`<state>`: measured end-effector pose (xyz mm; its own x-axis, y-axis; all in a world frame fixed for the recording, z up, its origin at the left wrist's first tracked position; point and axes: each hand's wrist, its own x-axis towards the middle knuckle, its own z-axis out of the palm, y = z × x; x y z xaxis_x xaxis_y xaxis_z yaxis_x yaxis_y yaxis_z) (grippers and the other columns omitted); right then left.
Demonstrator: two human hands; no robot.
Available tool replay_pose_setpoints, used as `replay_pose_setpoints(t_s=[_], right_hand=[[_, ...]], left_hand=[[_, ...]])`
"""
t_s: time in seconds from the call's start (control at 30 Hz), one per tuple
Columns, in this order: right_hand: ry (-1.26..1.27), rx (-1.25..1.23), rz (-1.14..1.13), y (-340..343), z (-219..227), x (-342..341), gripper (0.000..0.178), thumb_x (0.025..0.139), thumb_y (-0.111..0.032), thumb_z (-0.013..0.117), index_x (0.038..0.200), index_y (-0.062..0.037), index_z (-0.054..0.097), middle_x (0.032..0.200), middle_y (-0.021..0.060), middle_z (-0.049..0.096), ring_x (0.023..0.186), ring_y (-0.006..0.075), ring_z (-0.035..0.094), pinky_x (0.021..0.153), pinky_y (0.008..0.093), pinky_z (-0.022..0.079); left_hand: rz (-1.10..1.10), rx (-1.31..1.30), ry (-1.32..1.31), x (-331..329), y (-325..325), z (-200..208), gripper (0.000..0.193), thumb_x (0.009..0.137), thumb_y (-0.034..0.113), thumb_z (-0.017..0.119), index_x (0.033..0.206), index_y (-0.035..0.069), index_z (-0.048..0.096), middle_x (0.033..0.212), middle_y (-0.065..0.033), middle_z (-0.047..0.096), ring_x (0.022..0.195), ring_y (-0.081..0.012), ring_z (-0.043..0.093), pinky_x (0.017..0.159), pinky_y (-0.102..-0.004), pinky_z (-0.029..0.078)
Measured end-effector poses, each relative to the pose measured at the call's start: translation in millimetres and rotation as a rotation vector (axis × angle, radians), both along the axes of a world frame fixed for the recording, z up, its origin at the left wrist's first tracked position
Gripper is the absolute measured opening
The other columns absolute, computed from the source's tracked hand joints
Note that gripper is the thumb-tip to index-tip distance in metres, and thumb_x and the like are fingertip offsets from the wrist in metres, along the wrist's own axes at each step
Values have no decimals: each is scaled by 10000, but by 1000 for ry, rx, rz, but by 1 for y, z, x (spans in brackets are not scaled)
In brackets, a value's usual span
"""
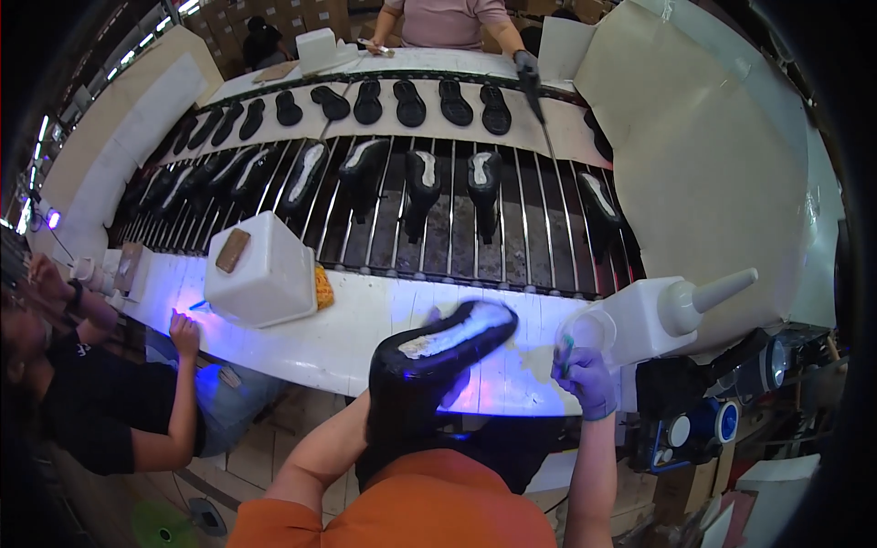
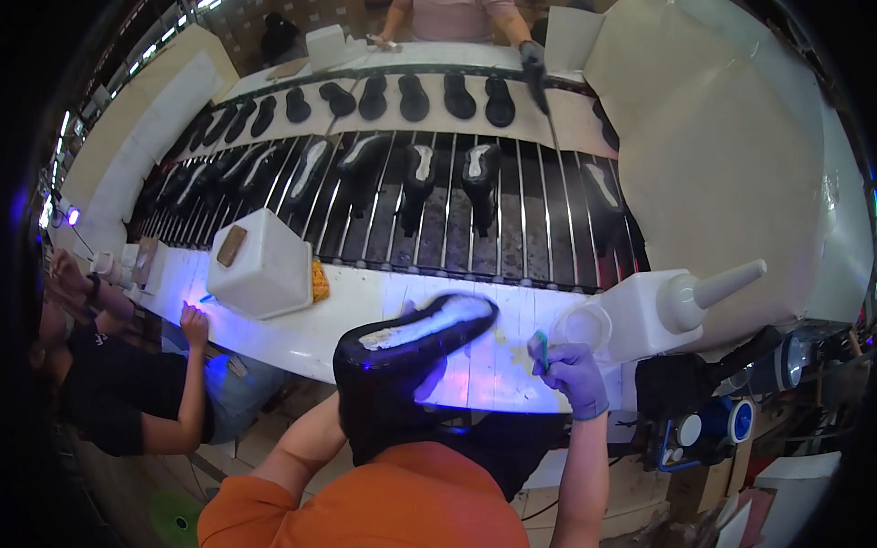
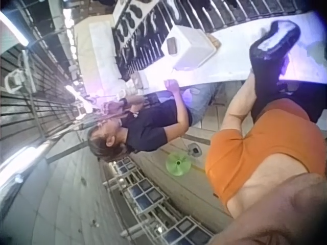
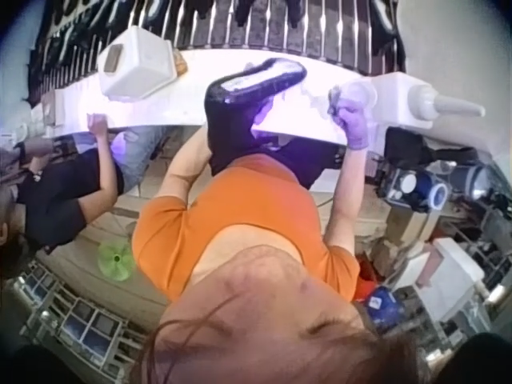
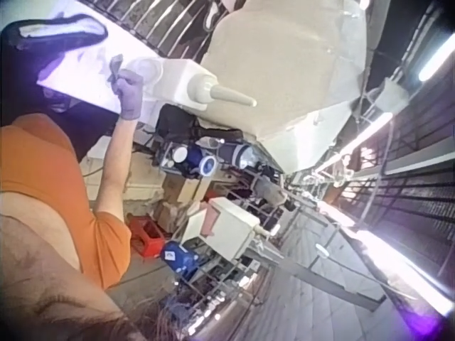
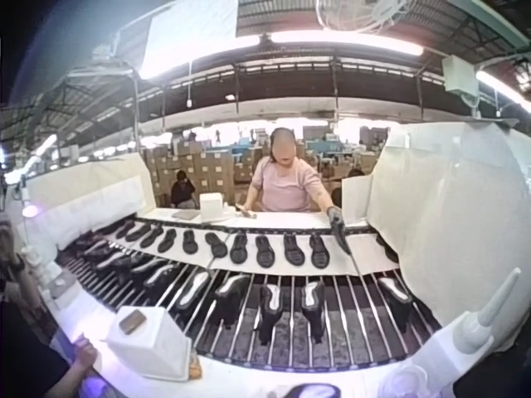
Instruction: Applying sealant or glue to the soles of sneakers using a brush on an assembly line.
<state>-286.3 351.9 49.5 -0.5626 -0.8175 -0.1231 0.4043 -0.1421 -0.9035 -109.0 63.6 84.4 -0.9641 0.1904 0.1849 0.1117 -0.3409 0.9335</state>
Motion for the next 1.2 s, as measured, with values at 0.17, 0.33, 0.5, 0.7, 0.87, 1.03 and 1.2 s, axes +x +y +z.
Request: replay_pose_setpoints(t_s=[0.17,0.33,0.5,0.7,0.87,1.03,1.2], right_hand=[[-116,-58,-296,-18,-6,11,221,877,-50,592,1067,52,642,825,87,651,552,82,505,455,194,336],[-14,148,-358,-41,12,24,229,887,-77,593,1071,50,642,835,52,638,591,69,503,496,202,359],[201,361,-270,-64,24,39,254,862,-116,645,1080,13,668,855,24,680,656,52,548,536,201,413],[342,462,-345,-83,11,42,255,851,-162,686,1070,-33,704,805,-3,672,643,34,543,532,197,408],[285,430,-444,-91,-3,45,231,845,-154,693,1035,-26,714,719,-17,622,594,31,503,500,203,375],[130,364,-249,-80,4,50,241,828,-170,695,987,10,710,650,-13,581,515,28,447,461,205,333],[-67,200,62,-54,-3,56,174,843,-112,646,942,19,703,612,-14,553,494,41,440,449,198,314]], left_hand=[[1017,573,-43,-32,19,26,508,935,475,564,1197,40,570,1092,-49,629,980,-177,607,913,-329,478],[1120,-690,63,-4,17,-34,478,943,255,582,1332,-6,489,1241,-93,603,1087,-218,582,978,-377,446],[553,412,-448,10,-6,-80,557,938,349,555,1334,-5,387,1227,-251,523,1213,-292,500,1067,-437,373],[1090,-1039,479,17,24,-80,725,791,74,730,1388,37,320,1294,-181,449,1233,-354,480,1050,-429,417],[1092,-1090,511,13,22,-78,724,769,36,743,1368,25,336,1292,-176,448,1236,-359,470,1082,-439,374],[1107,-1104,451,15,20,-91,695,800,82,728,1363,-2,329,1297,-183,461,1217,-349,502,1096,-469,355],[864,-958,169,27,-6,-130,670,829,216,713,1356,-15,370,1301,-207,513,1193,-346,541,1091,-468,370]])
